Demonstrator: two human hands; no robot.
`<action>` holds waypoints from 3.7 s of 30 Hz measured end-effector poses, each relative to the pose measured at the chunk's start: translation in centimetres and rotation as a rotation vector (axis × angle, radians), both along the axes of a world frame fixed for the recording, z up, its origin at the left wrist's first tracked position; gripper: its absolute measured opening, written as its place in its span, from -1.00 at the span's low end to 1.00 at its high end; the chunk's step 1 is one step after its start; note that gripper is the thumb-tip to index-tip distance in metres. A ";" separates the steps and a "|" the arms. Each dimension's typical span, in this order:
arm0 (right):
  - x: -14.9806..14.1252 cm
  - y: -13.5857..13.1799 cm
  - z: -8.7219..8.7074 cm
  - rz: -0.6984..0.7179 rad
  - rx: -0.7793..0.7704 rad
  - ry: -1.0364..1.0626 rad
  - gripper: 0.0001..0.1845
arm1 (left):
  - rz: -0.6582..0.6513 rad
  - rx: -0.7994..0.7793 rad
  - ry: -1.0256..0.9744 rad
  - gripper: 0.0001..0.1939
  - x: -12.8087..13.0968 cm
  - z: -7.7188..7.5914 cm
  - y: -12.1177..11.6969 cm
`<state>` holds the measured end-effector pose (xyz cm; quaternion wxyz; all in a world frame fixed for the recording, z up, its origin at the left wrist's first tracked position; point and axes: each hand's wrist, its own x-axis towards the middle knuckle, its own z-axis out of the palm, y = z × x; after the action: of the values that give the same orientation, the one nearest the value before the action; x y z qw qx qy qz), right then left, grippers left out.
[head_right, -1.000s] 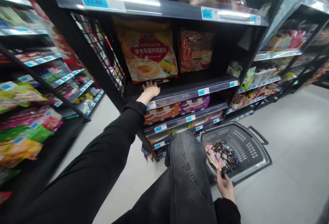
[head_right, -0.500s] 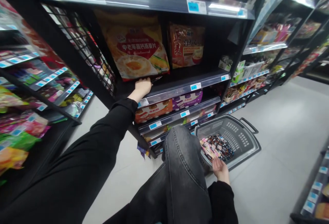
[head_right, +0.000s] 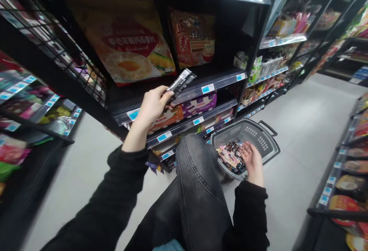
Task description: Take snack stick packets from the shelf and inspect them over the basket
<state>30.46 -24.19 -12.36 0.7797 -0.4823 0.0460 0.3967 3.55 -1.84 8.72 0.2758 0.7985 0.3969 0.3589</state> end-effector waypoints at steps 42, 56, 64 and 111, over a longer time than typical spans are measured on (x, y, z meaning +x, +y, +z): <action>-7.1 -4.2 14.3 -0.079 0.209 -0.791 -0.64 | -1.120 -0.949 -0.122 -0.48 5.4 -5.7 -13.5; -7.3 -4.0 14.2 -0.026 0.205 -0.774 -0.74 | -0.554 -0.682 -0.713 -0.58 4.8 -6.0 -10.8; -7.3 -4.4 13.8 0.141 0.133 -0.910 -0.67 | -0.387 -0.701 -0.974 -0.72 5.4 -6.7 -10.8; -7.9 -3.4 14.3 -0.064 0.049 -0.980 -0.76 | -0.957 -0.959 -0.568 -0.60 8.6 -7.4 -16.3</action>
<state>22.53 -27.54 1.89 0.7324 -0.5921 -0.3210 0.0999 12.15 -18.19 1.28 0.8137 0.5520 0.0316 0.1793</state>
